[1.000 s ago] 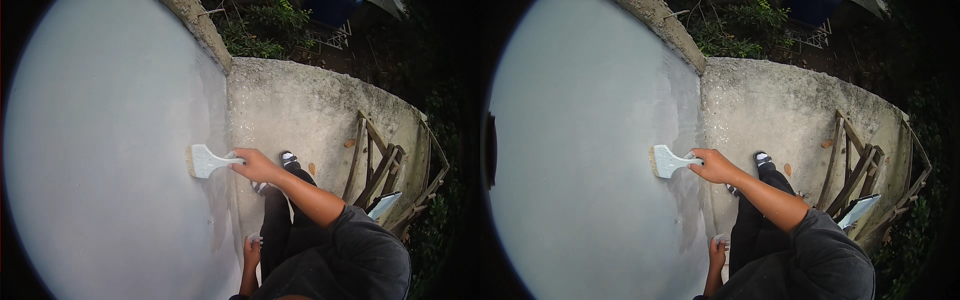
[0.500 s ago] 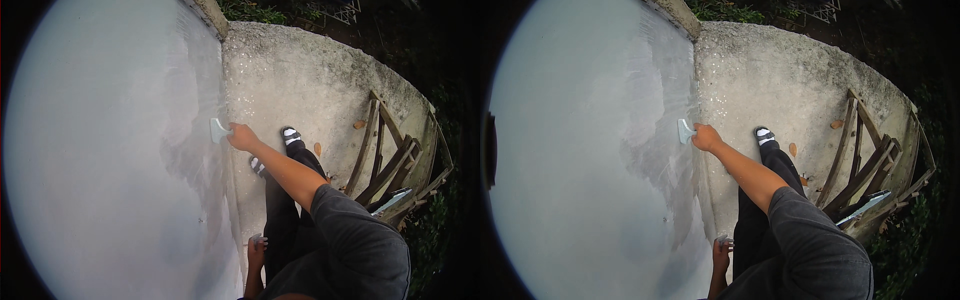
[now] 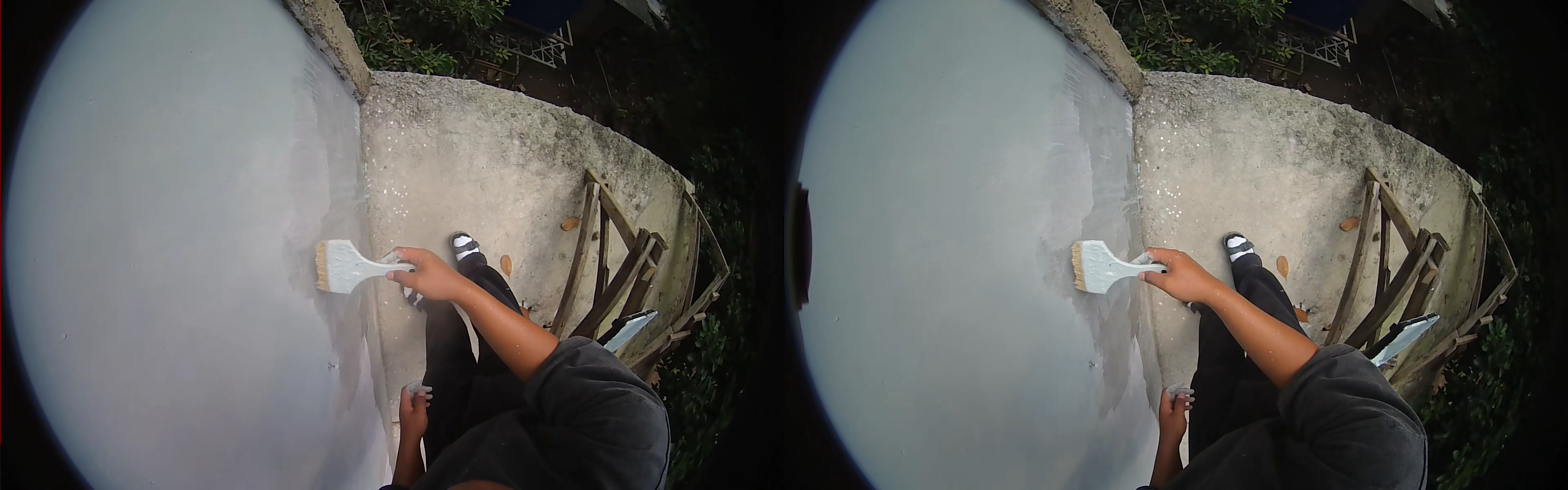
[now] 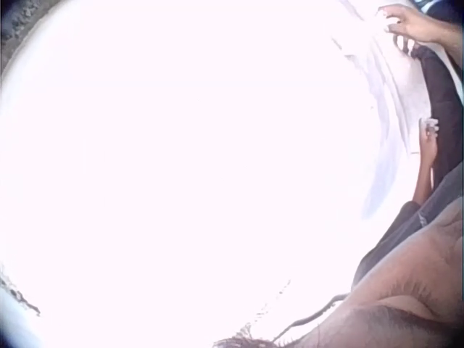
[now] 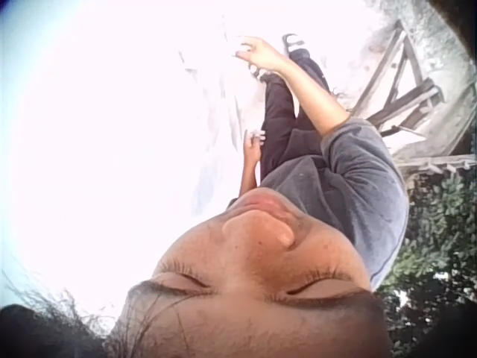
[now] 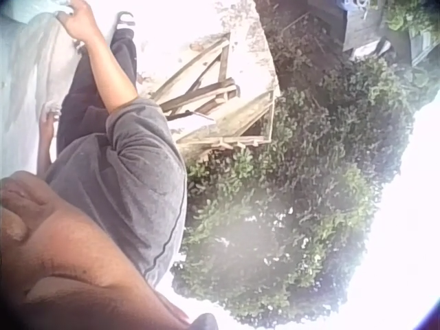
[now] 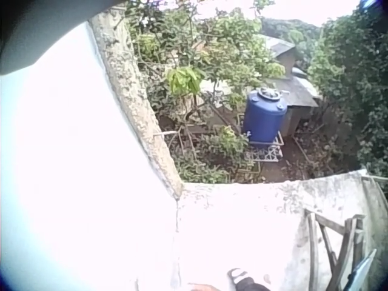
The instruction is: Painting a concrete wall using a hand-held brush and paint tray.
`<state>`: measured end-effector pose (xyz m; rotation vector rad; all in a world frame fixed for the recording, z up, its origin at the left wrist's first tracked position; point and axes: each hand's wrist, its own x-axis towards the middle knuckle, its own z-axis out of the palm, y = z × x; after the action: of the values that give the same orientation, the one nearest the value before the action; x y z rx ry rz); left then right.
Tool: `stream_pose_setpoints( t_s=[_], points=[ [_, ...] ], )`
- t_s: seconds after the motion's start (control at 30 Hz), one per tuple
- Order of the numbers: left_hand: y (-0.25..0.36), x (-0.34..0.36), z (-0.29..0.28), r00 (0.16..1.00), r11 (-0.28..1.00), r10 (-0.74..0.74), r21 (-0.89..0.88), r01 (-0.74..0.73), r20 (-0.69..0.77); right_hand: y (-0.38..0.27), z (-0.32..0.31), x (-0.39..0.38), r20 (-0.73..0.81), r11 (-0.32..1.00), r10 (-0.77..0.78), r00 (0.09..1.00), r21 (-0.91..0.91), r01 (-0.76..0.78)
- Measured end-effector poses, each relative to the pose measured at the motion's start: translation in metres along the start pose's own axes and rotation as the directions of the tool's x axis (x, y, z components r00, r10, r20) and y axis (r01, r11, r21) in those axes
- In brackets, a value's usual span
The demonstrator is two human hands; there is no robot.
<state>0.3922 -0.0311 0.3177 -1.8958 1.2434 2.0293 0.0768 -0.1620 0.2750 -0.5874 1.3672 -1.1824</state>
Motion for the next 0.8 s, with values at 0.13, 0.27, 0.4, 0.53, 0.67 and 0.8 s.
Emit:
stream_pose_setpoints(
  t_s=[0.13, 0.27, 0.4, 0.53, 0.67, 0.8],
  points=[
    [-0.013, -0.001, -0.009, 0.998, 0.998, -0.044, 0.048, 0.046, -0.033, 0.099, -0.029, 0.062, -0.346, 0.923, 0.06, 0.936, -0.339, -0.184],
    [-0.025, 0.002, -0.011, 0.994, 0.993, -0.1, 0.051, 0.103, -0.048, 0.166, -0.04, 0.127, -0.469, 0.824, 0.108, 0.876, -0.451, -0.343],
    [-0.026, -0.002, -0.011, 0.986, 0.988, -0.15, 0.019, 0.152, -0.068, 0.151, -0.013, 0.156, -0.443, 0.8, 0.088, 0.892, -0.503, -0.328],
    [-0.017, -0.002, -0.005, 0.993, 0.994, -0.11, 0.013, 0.11, -0.039, 0.093, 0.005, 0.135, -0.315, 0.87, -0.023, 0.949, -0.474, -0.136],
    [0.004, -0.009, 0.0, 1.0, 1.0, -0.027, -0.013, 0.027, -0.016, 0.012, 0.016, 0.081, -0.245, 0.929, -0.02, 0.969, -0.362, -0.072],
    [0.024, -0.021, 0.0, 0.996, 0.996, 0.086, 0.025, -0.086, -0.003, -0.062, 0.027, 0.024, -0.183, 0.935, -0.121, 0.976, -0.352, 0.049]
  ],
)
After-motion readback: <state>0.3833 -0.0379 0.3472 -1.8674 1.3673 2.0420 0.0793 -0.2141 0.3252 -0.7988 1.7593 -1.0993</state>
